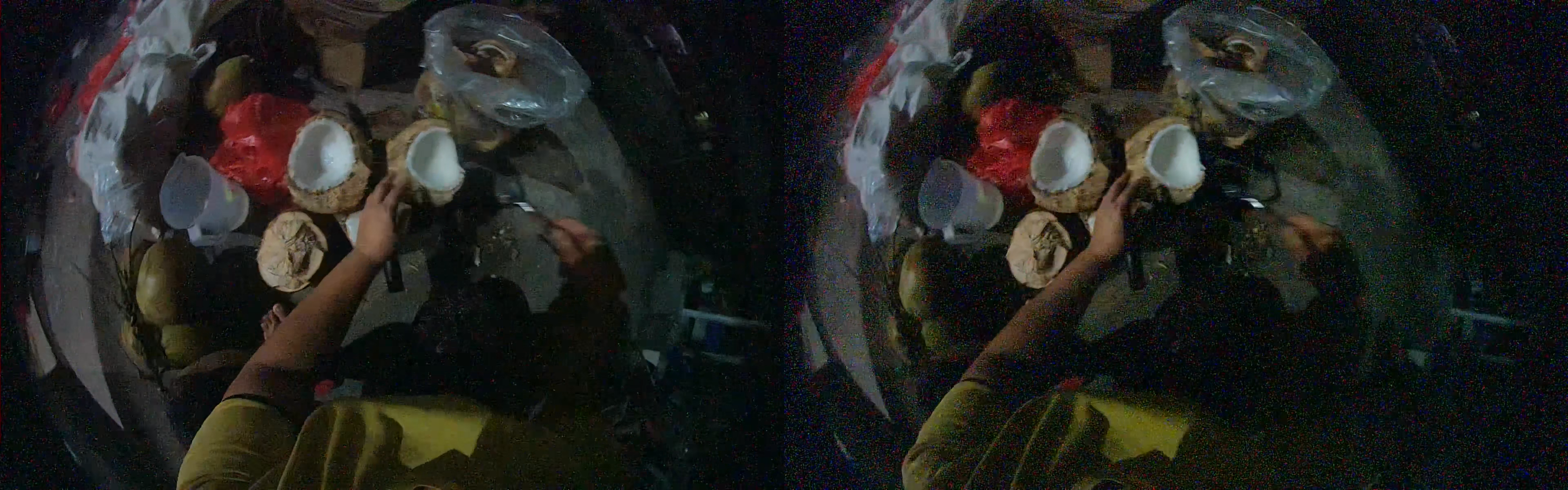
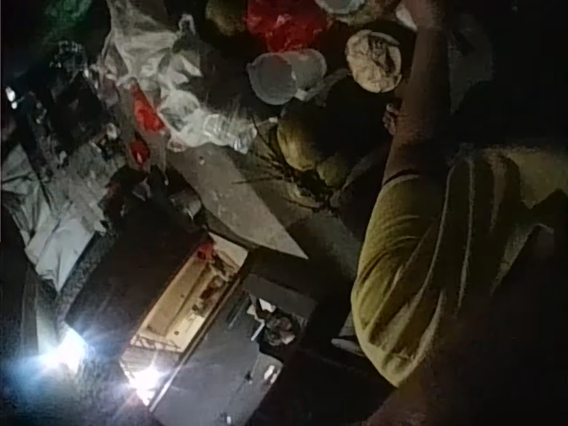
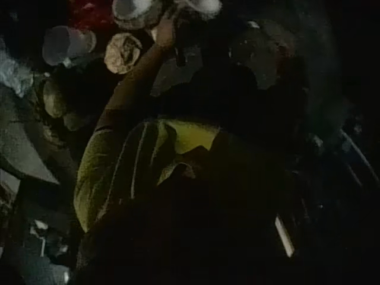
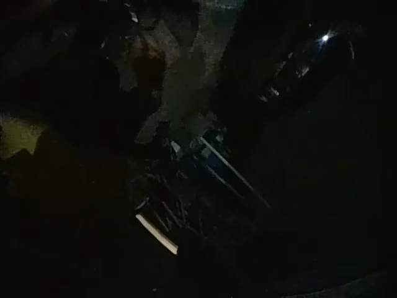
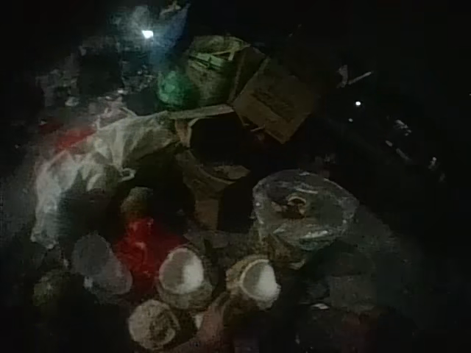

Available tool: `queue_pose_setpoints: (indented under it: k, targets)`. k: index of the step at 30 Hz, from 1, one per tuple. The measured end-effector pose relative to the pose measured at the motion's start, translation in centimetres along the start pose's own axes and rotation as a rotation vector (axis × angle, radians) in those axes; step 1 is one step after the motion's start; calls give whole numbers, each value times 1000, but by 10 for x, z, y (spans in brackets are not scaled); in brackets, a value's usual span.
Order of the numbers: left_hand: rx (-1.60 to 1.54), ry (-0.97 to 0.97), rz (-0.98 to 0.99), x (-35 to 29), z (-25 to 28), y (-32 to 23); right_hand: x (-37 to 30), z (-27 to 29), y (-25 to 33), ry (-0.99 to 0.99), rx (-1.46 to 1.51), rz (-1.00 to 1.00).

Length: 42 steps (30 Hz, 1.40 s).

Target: The person scoops meat out of a coconut shell using a spoon and places it into a small plastic bag.

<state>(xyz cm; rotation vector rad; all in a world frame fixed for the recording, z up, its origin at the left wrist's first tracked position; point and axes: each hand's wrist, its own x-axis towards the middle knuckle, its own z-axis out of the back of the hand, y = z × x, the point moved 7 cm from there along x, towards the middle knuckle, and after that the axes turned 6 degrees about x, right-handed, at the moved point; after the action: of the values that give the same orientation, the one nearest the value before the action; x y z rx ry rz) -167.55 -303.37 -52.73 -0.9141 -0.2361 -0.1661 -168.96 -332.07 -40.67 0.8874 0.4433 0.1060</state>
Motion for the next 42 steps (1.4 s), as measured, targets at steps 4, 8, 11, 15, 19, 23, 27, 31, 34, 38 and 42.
queue_pose_setpoints:
  k: [4, 8, 11, 15, 19, 23, 27, 31, 34, 38, 42]
  targets:
    - [-482, -175, 438, -27, 19, 13, 1, 37, -40, -113, 121, -257]
    - [-711, -445, 774, -75, -6, 89, 7, -8, -92, -241, -173, -526]
    - [-992, -490, 978, -74, 8, 68, 6, -51, -50, -238, 162, -439]
    - [-1150, -603, 859, -53, 31, 83, 48, -115, 36, -56, 85, 82]
    - [-946, -417, 718, -49, 30, 137, 96, -173, 129, 33, -365, 369]
    - [-938, -412, 661, -34, 42, 133, 137, -205, 171, 86, -840, 431]
    - [-1240, -418, 865, -26, 45, 80, 146, -208, 171, 112, -1069, 494]
    - [-1116, -438, 877, -26, 59, 83, 131, -199, 185, 172, -1227, 429]
    - [-1051, -472, 869, -41, 69, 117, 99, -183, 207, 194, -1170, 431]
    - [-1021, -437, 688, -28, 75, 137, 45, -103, 237, -28, -806, 444]
    - [-1227, -194, 687, -9, 90, 134, 39, -88, 172, -63, -833, 246]
